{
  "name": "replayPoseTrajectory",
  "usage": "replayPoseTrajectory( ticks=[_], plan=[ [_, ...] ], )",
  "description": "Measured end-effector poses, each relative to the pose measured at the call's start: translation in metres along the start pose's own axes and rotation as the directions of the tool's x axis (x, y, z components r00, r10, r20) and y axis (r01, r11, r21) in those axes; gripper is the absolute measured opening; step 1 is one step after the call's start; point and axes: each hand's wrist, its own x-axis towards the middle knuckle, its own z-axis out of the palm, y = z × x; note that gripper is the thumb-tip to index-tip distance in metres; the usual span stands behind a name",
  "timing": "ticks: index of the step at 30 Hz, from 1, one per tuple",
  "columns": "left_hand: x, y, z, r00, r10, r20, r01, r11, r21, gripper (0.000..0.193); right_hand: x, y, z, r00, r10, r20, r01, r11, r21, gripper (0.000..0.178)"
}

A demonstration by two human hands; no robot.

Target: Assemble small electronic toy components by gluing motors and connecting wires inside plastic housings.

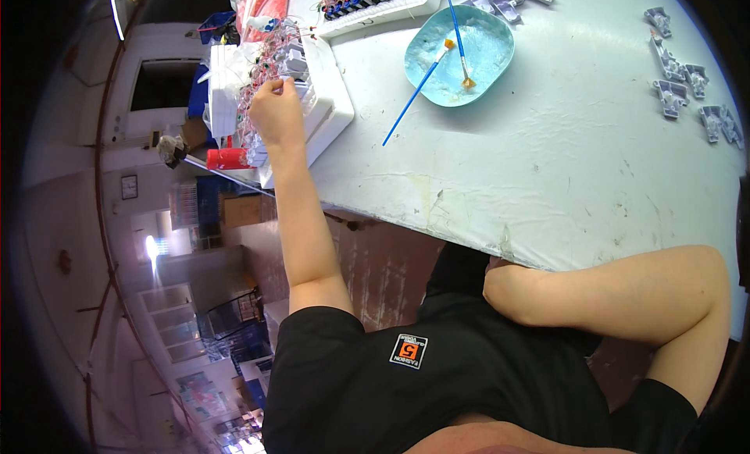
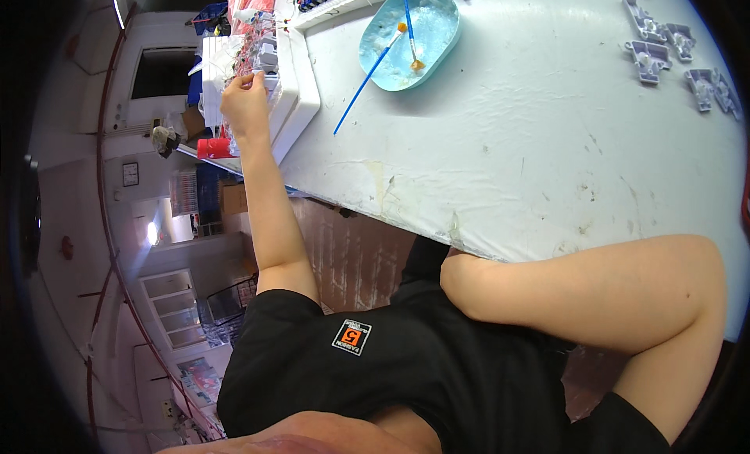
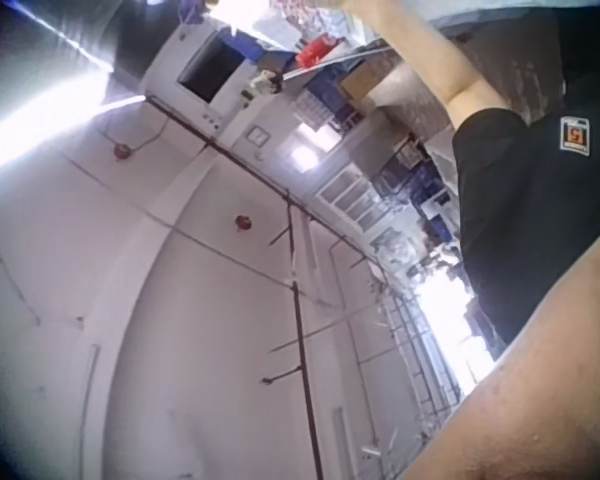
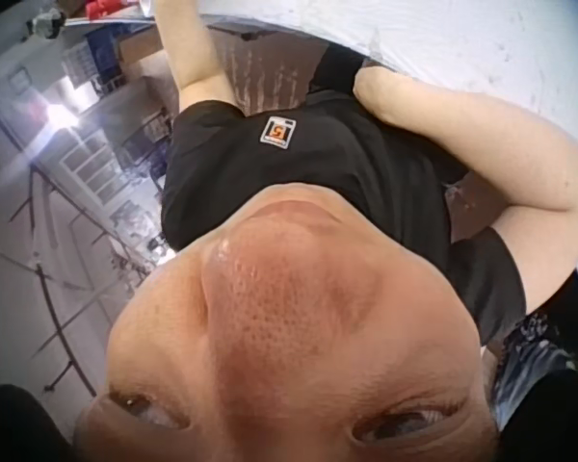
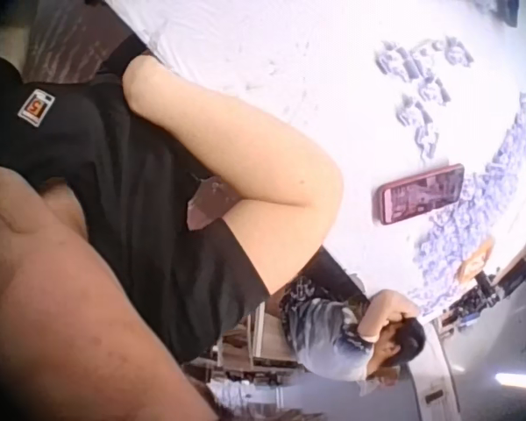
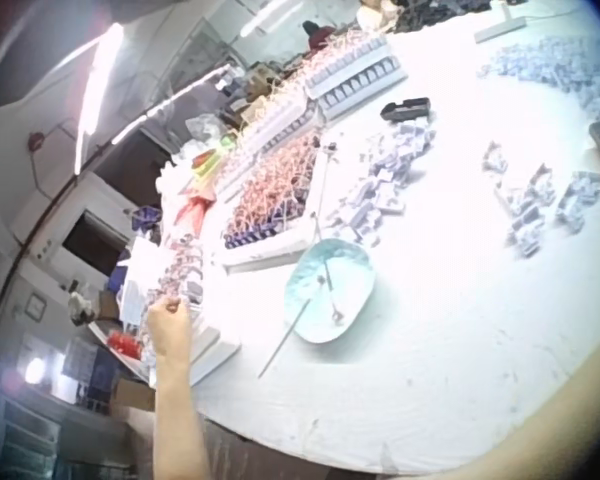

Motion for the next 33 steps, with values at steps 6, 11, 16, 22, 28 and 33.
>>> replayPoseTrajectory(
  ticks=[6,11,16,22,28,33],
  plan=[
    [0.003,-0.011,0.002,0.984,-0.179,0.007,0.169,0.915,-0.366,0.021,-0.018,0.004,-0.012,0.996,-0.087,-0.023,0.082,0.982,-0.171,0.030],
    [-0.005,-0.007,0.002,0.993,-0.121,0.013,0.116,0.905,-0.410,0.021,-0.040,0.011,-0.034,0.968,-0.227,0.104,0.249,0.904,-0.349,0.028],
    [-0.004,-0.017,0.012,1.000,-0.020,0.006,0.021,0.974,-0.225,0.023,-0.032,0.007,-0.026,0.982,-0.175,0.071,0.188,0.932,-0.311,0.027],
    [0.004,-0.010,0.006,0.996,-0.007,0.093,0.014,0.997,-0.075,0.026,-0.028,0.002,-0.016,0.998,-0.056,-0.009,0.054,0.981,-0.186,0.029],
    [0.013,-0.003,0.010,0.988,0.007,0.155,-0.008,1.000,0.002,0.025,-0.038,-0.001,-0.011,0.991,0.056,-0.123,-0.074,0.986,-0.147,0.035],
    [0.015,-0.013,0.008,0.983,-0.047,0.177,0.065,0.993,-0.095,0.024,-0.034,-0.003,-0.012,0.987,0.121,-0.108,-0.132,0.986,-0.101,0.038]
  ],
)
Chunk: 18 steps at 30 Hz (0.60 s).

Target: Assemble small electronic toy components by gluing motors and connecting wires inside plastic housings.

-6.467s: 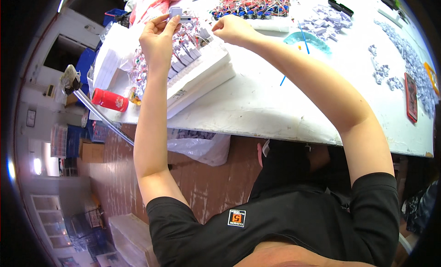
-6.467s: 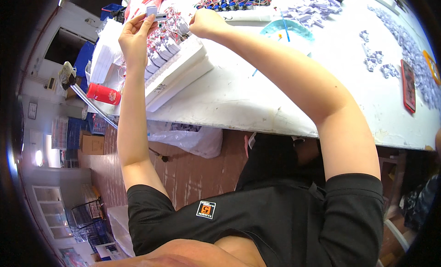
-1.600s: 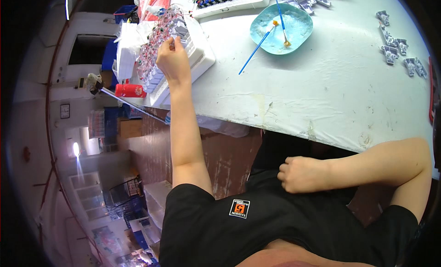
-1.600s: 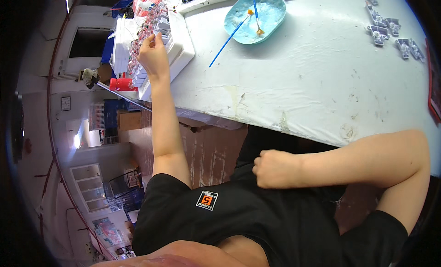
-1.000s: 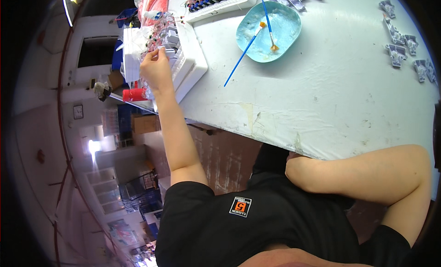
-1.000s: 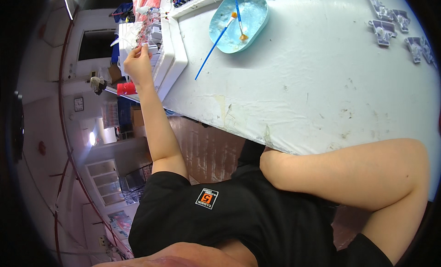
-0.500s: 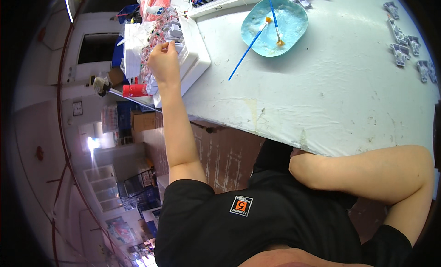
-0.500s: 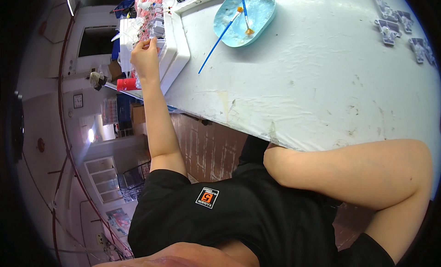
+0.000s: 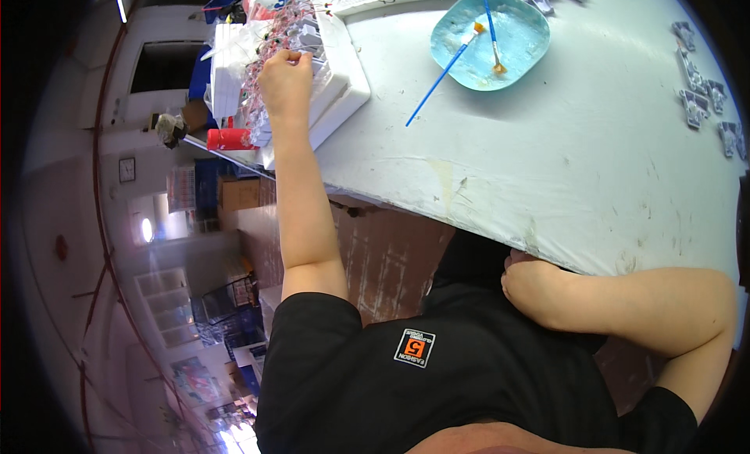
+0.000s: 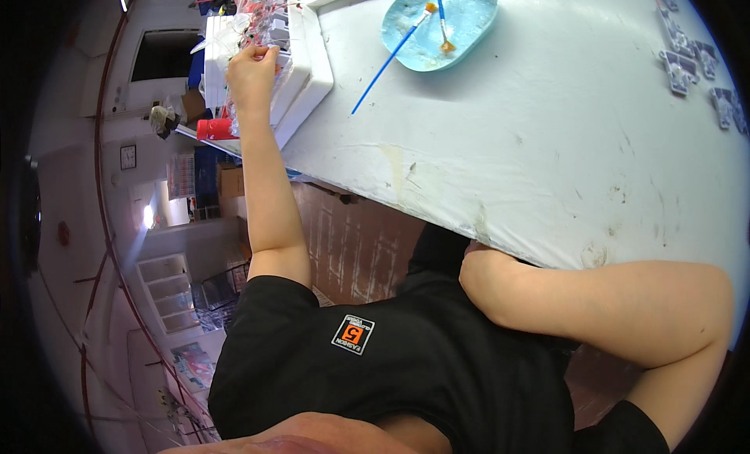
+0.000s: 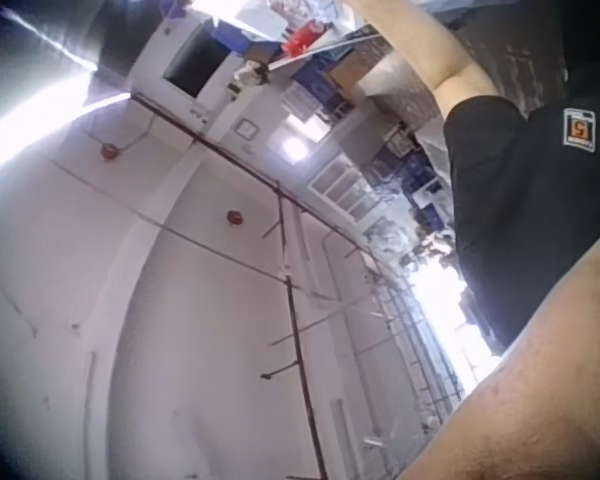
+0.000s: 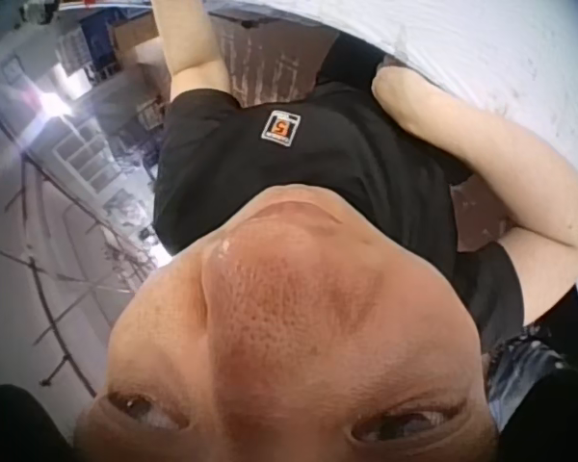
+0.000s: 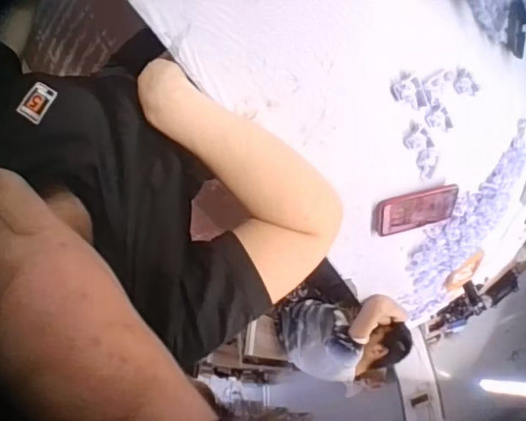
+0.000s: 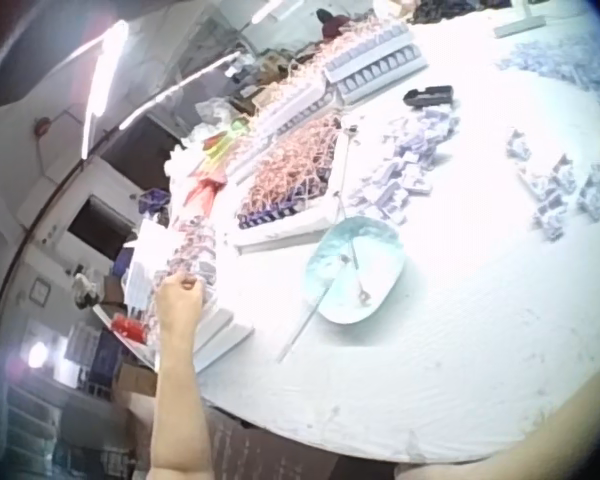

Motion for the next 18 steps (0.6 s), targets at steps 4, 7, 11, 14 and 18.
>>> replayPoseTrajectory(
  ticks=[4,7,11,14,18],
  plan=[
    [-0.005,-0.002,0.004,0.995,0.068,-0.077,-0.064,0.997,0.053,0.022,0.005,0.001,0.006,0.986,-0.100,0.132,0.125,0.973,-0.196,0.034],
    [-0.018,-0.009,0.016,0.978,0.085,-0.192,-0.084,0.996,0.015,0.022,0.012,0.005,0.014,0.946,-0.165,0.279,0.285,0.832,-0.475,0.036],
    [-0.032,0.006,0.021,0.927,0.118,-0.356,-0.181,0.972,-0.149,0.021,0.042,-0.015,0.112,0.991,-0.027,0.132,0.096,0.824,-0.558,0.042],
    [-0.034,-0.002,0.022,0.945,-0.014,-0.327,-0.095,0.944,-0.316,0.020,0.044,-0.008,0.128,0.998,0.044,-0.036,-0.055,0.926,-0.373,0.046],
    [-0.031,-0.009,0.018,0.945,0.021,-0.327,-0.110,0.961,-0.254,0.015,0.023,0.001,0.051,0.913,0.407,0.033,-0.359,0.761,0.541,0.045]
  ],
)
